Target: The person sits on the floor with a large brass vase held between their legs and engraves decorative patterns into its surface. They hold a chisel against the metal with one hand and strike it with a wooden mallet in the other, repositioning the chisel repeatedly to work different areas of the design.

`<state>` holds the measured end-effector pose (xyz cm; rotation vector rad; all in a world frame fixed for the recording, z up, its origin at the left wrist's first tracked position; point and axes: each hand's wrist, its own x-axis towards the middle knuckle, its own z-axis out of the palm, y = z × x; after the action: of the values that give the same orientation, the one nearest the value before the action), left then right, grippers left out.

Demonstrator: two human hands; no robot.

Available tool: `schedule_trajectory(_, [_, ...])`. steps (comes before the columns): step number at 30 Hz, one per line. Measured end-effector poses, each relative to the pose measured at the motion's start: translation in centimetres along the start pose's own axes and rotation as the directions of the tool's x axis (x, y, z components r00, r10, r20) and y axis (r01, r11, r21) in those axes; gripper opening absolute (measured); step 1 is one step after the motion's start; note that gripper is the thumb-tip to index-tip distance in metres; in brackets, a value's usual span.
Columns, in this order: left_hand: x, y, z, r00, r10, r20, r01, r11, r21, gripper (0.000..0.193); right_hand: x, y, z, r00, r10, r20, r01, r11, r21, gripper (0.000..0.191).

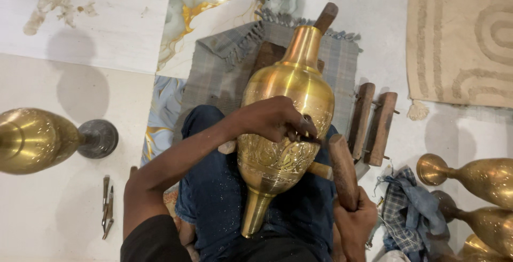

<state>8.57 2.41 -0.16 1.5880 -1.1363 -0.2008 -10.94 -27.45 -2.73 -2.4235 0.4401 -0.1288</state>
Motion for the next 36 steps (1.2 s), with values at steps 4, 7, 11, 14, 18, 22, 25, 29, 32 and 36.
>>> schedule_trajectory(4, [-0.5,0.6,1.4,0.938,-0.236,-0.254,0.114,0.902,-0.417,0.048,-0.5,1.0,1.3,0.996,0.044,0.076,-0.065,0.953,0.296,0.019])
schedule_trajectory(7, [-0.7,0.6,1.8,0.936,-0.230,-0.267,0.145,0.942,-0.304,0.045,-1.0,1.3,2.0,0.961,0.206,0.186,-0.257,0.913,0.317,0.023])
schedule_trajectory(11, [-0.8,0.3,1.2,0.957,-0.247,-0.151,0.237,0.968,-0.082,0.051,-1.3,1.0,1.9,0.970,0.181,0.163,-0.218,0.941,0.259,0.025])
schedule_trajectory(14, [-0.6,0.2,0.7,0.984,-0.157,-0.079,0.161,0.986,0.040,0.052,-1.0,0.5,1.4,0.974,0.164,0.156,-0.200,0.947,0.250,0.027])
schedule_trajectory(18, [-0.1,0.2,0.2,0.998,-0.054,0.017,0.051,0.992,0.115,0.056,-0.5,0.0,1.3,0.993,0.026,0.118,-0.058,0.961,0.272,0.033])
schedule_trajectory(22, [0.3,-0.1,-0.3,0.994,0.027,0.109,-0.039,0.993,0.112,0.063,-0.4,0.2,1.3,0.987,0.066,0.148,-0.105,0.957,0.271,0.032])
schedule_trajectory(25, [0.8,-0.2,0.1,0.990,0.010,0.144,-0.044,0.970,0.239,0.053,-0.6,0.4,1.4,0.997,0.055,0.047,-0.064,0.975,0.213,0.028])
schedule_trajectory(29, [0.8,-0.5,0.0,0.988,0.030,0.149,-0.063,0.973,0.221,0.047,-0.8,0.4,1.4,0.992,-0.091,-0.090,0.113,0.951,0.288,0.019])
schedule_trajectory(32, [0.9,-0.8,0.0,0.987,0.039,0.156,-0.078,0.963,0.258,0.040,-0.8,0.3,1.4,0.983,-0.116,-0.146,0.142,0.972,0.187,0.020])
schedule_trajectory(36, [1.2,-0.7,0.0,0.987,-0.018,0.162,-0.028,0.960,0.279,0.036,-0.7,0.3,0.9,0.998,-0.029,-0.064,0.045,0.964,0.260,0.018])
